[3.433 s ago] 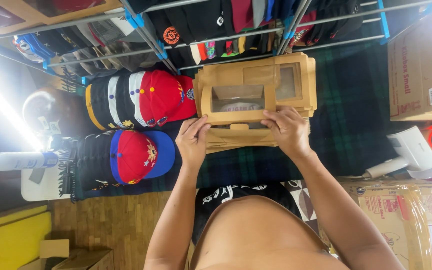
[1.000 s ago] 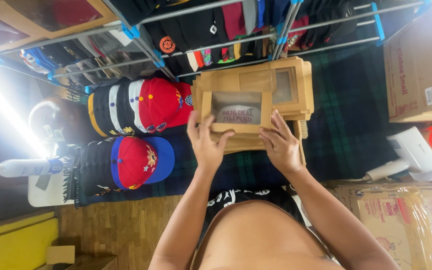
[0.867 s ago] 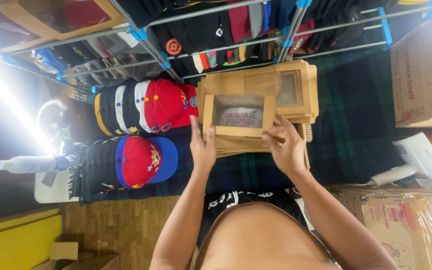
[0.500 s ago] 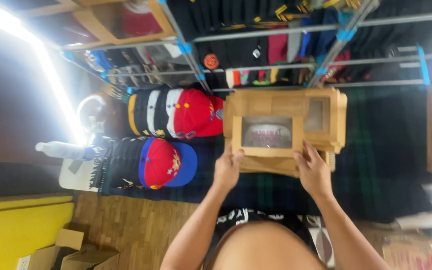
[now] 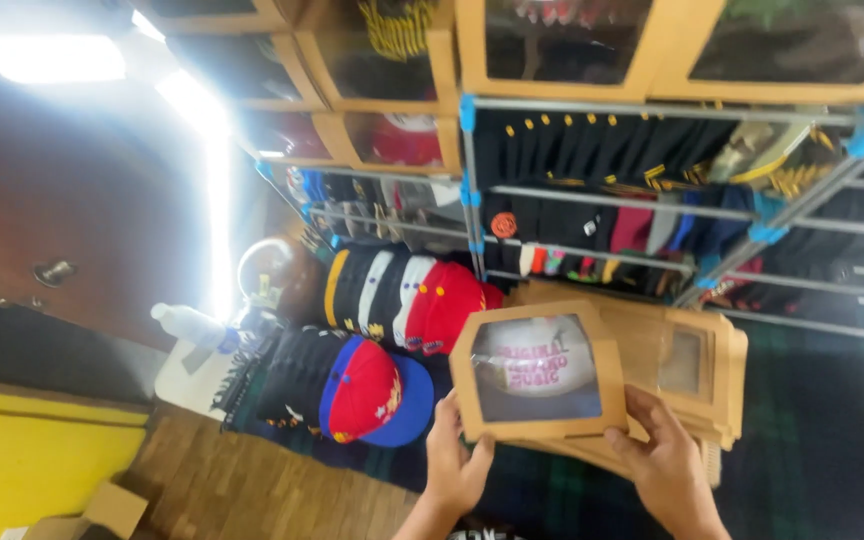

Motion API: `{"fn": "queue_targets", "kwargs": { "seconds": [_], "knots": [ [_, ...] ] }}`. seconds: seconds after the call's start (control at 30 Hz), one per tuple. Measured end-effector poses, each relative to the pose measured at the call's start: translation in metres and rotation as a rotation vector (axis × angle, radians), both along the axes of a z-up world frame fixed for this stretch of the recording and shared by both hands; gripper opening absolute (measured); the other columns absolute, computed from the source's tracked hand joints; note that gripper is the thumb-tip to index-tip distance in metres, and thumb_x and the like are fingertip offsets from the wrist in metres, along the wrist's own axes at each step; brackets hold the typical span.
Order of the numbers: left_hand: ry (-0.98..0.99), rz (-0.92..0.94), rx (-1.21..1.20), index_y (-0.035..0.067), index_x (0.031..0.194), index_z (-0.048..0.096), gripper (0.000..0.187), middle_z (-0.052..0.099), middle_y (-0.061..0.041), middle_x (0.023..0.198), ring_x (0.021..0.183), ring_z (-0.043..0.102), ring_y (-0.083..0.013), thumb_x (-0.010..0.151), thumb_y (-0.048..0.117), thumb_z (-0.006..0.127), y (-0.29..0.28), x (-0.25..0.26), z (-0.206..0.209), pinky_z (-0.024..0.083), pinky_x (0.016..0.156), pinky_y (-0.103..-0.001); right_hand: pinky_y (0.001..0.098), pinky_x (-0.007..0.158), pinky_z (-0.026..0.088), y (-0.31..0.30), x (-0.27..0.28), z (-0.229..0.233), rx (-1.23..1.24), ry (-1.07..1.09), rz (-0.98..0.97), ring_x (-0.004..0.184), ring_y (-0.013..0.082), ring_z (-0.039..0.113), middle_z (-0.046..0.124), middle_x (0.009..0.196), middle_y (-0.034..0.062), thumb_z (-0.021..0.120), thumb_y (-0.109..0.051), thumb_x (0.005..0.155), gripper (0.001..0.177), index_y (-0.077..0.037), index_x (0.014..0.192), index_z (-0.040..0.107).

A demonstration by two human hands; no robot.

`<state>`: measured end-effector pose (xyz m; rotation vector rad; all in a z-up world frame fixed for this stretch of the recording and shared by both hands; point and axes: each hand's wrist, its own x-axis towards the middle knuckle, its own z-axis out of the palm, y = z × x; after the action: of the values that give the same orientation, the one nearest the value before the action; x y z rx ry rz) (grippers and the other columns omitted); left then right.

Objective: The person folds cardboard boxes by hand, places baseball caps inside them, and stacks the completed boxes onto a shelving unit.

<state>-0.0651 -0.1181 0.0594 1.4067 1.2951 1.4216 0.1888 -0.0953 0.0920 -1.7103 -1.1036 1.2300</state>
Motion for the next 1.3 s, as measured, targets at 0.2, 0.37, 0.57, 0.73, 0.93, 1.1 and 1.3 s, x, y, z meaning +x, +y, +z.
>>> {"fn": "queue_targets", "kwargs": {
  "seconds": [0.2,0.37,0.57,0.73,0.93,1.1,1.3],
  "knots": [
    [-0.243,0.172,0.48,-0.005,0.12,0.045,0.047,0.049,-0.015,0.106,0.101,0.061,-0.0218,0.089,0.021,0.069,0.024,-0.085,-0.002,0.056,0.086,-0.033,0.0367,0.1,0.064,0.011,-0.076,0.074,0.705,0.175,0.204,0.149,0.0258,0.048,0.058,0.151,0.0208,0.07,-0.003,0.083,0.047,-0.002,0.129,0.062],
    [0.102,0.213,0.631,-0.004,0.146,0.02,0.09,0.052,-0.025,0.141,0.132,0.055,-0.0322,0.08,0.01,0.079,0.114,-0.182,0.108,0.044,0.115,-0.043,0.0605,0.12,0.051,0.061,-0.149,0.149,1.527,-0.245,0.34,0.146,0.0516,0.053,0.047,0.154,0.0257,0.059,-0.001,0.1,0.031,-0.006,0.129,0.054],
    [0.048,-0.145,0.672,0.012,0.109,0.034,0.034,0.048,-0.006,0.099,0.089,0.054,-0.0154,0.091,0.004,0.062,0.214,-0.236,0.228,0.049,0.078,-0.029,0.0576,0.119,0.053,0.13,-0.221,0.234,1.67,-0.421,0.177,0.139,0.053,0.053,0.056,0.141,0.0319,0.066,-0.002,0.1,0.024,0.005,0.122,0.059],
    [0.053,-0.104,0.572,0.003,0.126,0.032,0.053,0.051,-0.003,0.091,0.083,0.072,-0.0211,0.087,-0.007,0.067,0.281,-0.273,0.22,0.061,0.068,-0.029,0.0567,0.096,0.056,0.174,-0.255,0.246,1.718,-0.304,0.104,0.129,0.0542,0.056,0.059,0.14,0.0328,0.069,0.003,0.093,0.024,0.008,0.116,0.062],
    [0.269,-0.054,0.503,-0.009,0.149,0.014,0.087,0.05,-0.046,0.125,0.115,0.052,-0.0673,0.087,0.006,0.073,0.267,-0.258,0.278,0.052,0.093,-0.068,0.0511,0.087,0.059,0.204,-0.264,0.222,1.585,-0.299,-0.035,0.121,0.052,0.059,0.054,0.143,0.0338,0.059,0.013,0.097,0.032,0.01,0.127,0.05],
    [0.321,-0.067,0.701,0.001,0.16,-0.008,0.101,0.035,-0.043,0.153,0.13,0.048,-0.0612,0.094,-0.005,0.068,0.303,-0.262,0.257,0.052,0.104,-0.061,0.0485,0.08,0.062,0.245,-0.264,0.207,1.591,-0.466,-0.193,0.118,0.049,0.062,0.054,0.141,0.0299,0.065,0.013,0.095,0.043,0.006,0.132,0.044],
    [1.085,0.33,0.85,0.009,0.162,0.034,0.087,0.017,-0.028,0.166,0.155,0.015,-0.0476,0.091,0.024,0.082,0.326,-0.235,0.246,0.016,0.122,-0.067,0.0275,0.069,0.066,0.285,-0.264,0.2,1.367,-1.246,-0.428,0.11,0.0264,0.061,0.051,0.131,0.0131,0.09,-0.018,0.08,0.056,-0.009,0.13,0.066]
  ]
}}
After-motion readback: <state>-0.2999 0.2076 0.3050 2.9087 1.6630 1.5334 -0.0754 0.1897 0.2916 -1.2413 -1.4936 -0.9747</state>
